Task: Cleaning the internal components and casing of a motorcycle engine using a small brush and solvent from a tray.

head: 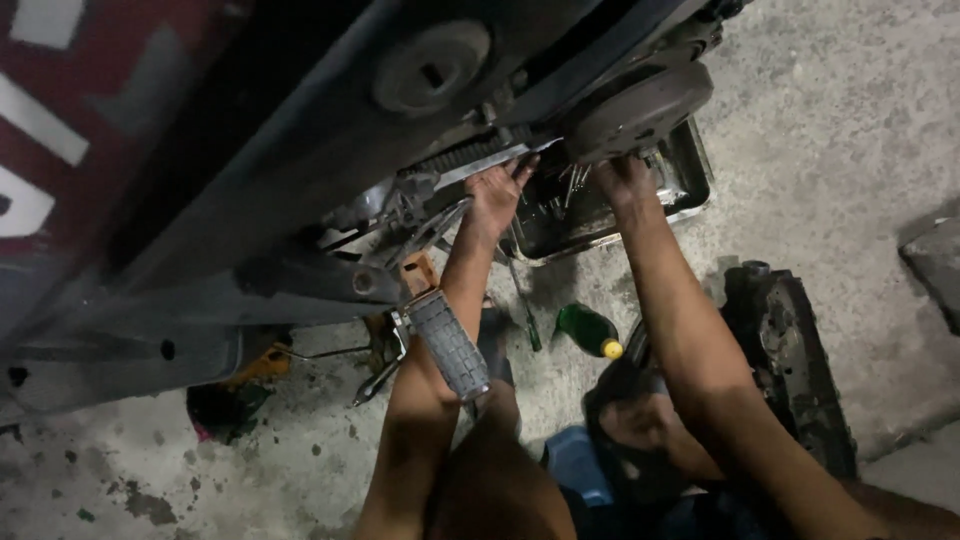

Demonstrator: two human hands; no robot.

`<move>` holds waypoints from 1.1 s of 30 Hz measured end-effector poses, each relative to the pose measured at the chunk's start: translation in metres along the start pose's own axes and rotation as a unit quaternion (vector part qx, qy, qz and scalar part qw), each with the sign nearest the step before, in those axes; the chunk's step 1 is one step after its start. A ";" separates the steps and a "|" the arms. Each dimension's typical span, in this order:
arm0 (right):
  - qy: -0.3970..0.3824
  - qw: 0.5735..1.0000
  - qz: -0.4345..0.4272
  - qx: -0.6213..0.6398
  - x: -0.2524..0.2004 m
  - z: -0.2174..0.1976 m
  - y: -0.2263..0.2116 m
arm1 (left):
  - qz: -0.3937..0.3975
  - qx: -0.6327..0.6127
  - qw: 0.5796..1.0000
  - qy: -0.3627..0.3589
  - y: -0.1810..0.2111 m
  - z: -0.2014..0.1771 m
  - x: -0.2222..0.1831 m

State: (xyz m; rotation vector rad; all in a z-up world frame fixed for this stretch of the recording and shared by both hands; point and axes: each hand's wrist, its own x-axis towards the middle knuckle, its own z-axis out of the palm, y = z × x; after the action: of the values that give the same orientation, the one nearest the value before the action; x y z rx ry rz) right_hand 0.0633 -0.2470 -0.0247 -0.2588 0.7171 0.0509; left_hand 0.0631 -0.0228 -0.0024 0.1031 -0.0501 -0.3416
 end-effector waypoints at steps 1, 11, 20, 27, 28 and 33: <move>-0.003 1.000 0.007 0.006 0.000 0.000 0.001 | -0.002 -0.013 1.000 0.013 0.000 -0.007 -0.001; -0.019 0.997 0.049 0.062 -0.001 0.002 0.036 | 0.009 -0.027 0.999 0.046 0.008 -0.004 -0.009; 0.026 0.996 -0.021 -0.085 -0.062 0.068 0.033 | 0.023 0.007 0.999 -0.040 0.007 -0.016 -0.016; -0.080 0.910 -0.201 -0.353 -0.076 0.033 0.046 | 0.025 -0.023 0.999 -0.020 0.012 -0.015 -0.016; -0.131 0.772 -0.344 -0.518 -0.083 0.041 0.043 | 0.019 -0.021 0.999 -0.017 0.014 -0.005 -0.017; -0.173 0.618 -0.445 -0.625 -0.075 0.050 0.043 | -0.002 -0.015 1.000 -0.003 0.023 0.032 -0.016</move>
State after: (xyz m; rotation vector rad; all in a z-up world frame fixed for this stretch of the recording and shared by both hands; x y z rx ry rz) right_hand 0.0327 -0.1898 0.0511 -1.9020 -0.0370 -0.3686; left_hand 0.0534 0.0012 0.0309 0.0722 -0.0502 -0.3462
